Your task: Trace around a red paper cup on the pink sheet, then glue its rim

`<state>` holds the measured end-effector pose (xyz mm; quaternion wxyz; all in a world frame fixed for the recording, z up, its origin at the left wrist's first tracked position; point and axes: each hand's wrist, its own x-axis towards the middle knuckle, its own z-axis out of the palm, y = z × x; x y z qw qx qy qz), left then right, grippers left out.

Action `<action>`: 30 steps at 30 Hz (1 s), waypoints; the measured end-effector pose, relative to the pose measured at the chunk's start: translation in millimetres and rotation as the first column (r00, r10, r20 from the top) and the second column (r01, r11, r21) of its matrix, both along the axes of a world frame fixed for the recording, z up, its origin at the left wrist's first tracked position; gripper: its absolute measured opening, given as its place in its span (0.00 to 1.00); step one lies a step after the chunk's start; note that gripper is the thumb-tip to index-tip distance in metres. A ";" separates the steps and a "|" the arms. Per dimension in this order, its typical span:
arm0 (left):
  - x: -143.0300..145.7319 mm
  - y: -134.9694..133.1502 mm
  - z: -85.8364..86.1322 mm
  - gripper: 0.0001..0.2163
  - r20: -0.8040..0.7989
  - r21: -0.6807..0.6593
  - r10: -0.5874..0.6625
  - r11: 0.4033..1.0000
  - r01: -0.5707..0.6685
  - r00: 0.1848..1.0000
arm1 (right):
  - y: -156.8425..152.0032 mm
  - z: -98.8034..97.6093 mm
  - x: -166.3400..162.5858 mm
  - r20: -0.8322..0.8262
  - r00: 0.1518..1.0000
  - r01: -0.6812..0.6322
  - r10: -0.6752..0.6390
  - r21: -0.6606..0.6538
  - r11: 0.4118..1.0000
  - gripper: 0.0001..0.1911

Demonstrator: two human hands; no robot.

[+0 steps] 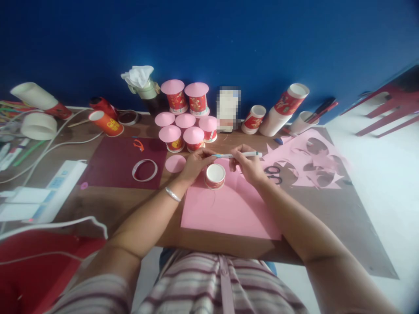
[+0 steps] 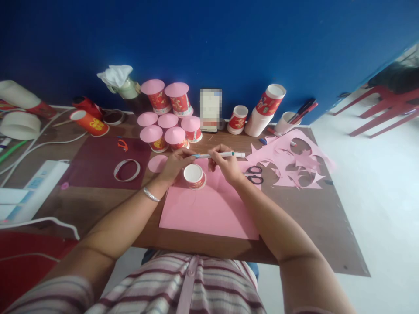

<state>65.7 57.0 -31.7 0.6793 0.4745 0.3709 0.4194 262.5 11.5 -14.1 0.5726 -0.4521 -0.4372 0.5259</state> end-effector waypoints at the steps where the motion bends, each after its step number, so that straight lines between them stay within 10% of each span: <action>1: -0.2 -0.2 0.4 0.17 -0.006 0.006 0.000 1.000 0.000 1.000 | 0.0 -1.1 -1.1 -0.017 1.000 -0.001 0.001 -0.007 1.000 0.28; 13: -2.6 4.0 -7.1 0.16 -0.009 0.111 0.007 0.994 -0.006 1.000 | 0.4 -6.6 -2.4 -0.019 0.996 -0.089 0.089 0.032 0.996 0.25; 18: -4.7 8.7 -9.5 0.15 -0.031 0.176 0.041 0.984 -0.035 0.999 | 6.7 4.7 34.7 0.236 0.969 -0.097 0.080 0.062 0.993 0.18; 21: -3.7 6.5 -8.6 0.15 -0.130 0.255 0.050 0.967 -0.015 0.990 | 5.5 4.7 56.3 0.610 0.789 -0.153 0.068 0.088 0.984 0.11; 25: -1.9 4.3 -8.6 0.12 -0.241 0.406 0.124 0.914 -0.016 0.963 | -7.3 -9.4 68.8 0.969 0.195 -0.283 -0.153 0.205 0.937 0.06; 30: -3.2 2.4 -9.6 0.13 -0.299 0.391 0.134 0.920 -0.007 0.945 | -21.6 -22.5 64.2 0.972 0.050 -0.287 -0.228 0.233 0.929 0.10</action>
